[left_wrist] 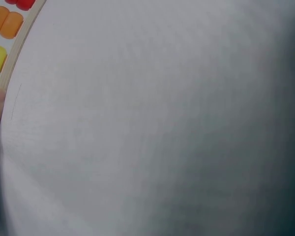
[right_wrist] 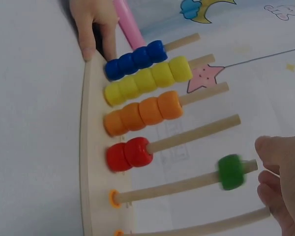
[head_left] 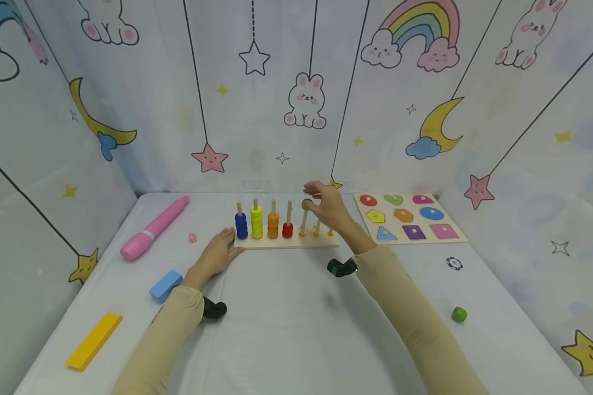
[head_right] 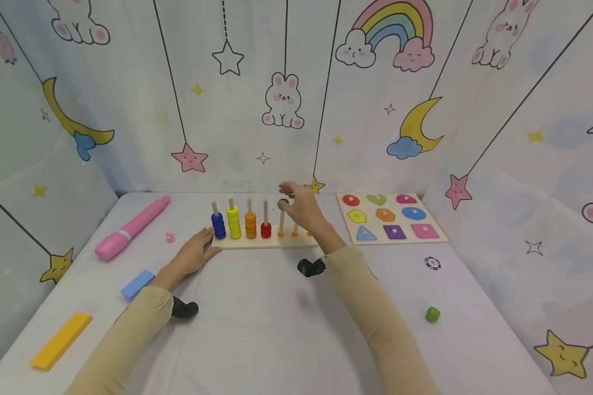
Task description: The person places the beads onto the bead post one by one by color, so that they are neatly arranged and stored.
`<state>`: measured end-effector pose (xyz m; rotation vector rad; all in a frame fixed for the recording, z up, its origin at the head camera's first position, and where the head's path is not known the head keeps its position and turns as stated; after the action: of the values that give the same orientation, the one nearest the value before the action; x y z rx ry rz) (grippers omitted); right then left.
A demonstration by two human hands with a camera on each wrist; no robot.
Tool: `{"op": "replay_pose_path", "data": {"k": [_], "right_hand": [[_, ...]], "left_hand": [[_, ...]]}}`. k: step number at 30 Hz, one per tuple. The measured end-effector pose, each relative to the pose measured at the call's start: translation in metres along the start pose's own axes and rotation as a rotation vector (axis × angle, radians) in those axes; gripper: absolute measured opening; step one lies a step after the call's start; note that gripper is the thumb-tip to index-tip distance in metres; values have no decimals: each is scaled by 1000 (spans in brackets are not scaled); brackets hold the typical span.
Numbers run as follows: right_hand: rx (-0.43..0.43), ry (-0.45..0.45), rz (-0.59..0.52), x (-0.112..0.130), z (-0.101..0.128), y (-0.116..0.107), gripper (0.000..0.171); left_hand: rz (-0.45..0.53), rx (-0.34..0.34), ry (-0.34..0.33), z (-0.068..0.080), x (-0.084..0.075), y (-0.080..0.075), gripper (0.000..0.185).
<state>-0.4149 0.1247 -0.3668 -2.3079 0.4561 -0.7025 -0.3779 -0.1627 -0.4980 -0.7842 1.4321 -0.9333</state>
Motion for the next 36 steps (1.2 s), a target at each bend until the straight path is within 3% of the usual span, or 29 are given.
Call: {"op": "replay_pose_path", "data": {"k": [8,12,15,20,24,28,36], "right_hand": [[-86,0,17,-2,20,-26,33],[-136,-14,0,-6,38,-42,30],[-151,26,0,-11,58,-56,29],[-117,189,-67,-13,101,-82,30],[-81,262,-82,-21,144,-103,29],[-63,314,-51,-35,188,-121,28],[-22,407,48,-37,261,-155,30]], "left_hand": [[-4,8,-9,0,1,0,67],[-11,11,-12,1,1,0,67],[-7,12,-17,2,2,0,68],[-4,6,-9,1,3,1,66],[-9,2,-3,0,1,1,66],[-14,9,-9,-1,0,1,67],[-26,15,-12,-1,-3,1,67]]}}
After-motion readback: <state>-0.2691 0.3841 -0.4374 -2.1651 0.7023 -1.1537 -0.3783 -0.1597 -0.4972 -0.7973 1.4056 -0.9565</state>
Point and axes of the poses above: each hand's wrist, its own z-axis away from the middle knuckle, its own y-axis out of the palm, x = y × z, the point moved 3 cm from there along -z, towards the middle knuckle, and after that the axes turned 14 degrees about -y, right-handed, at the moved point
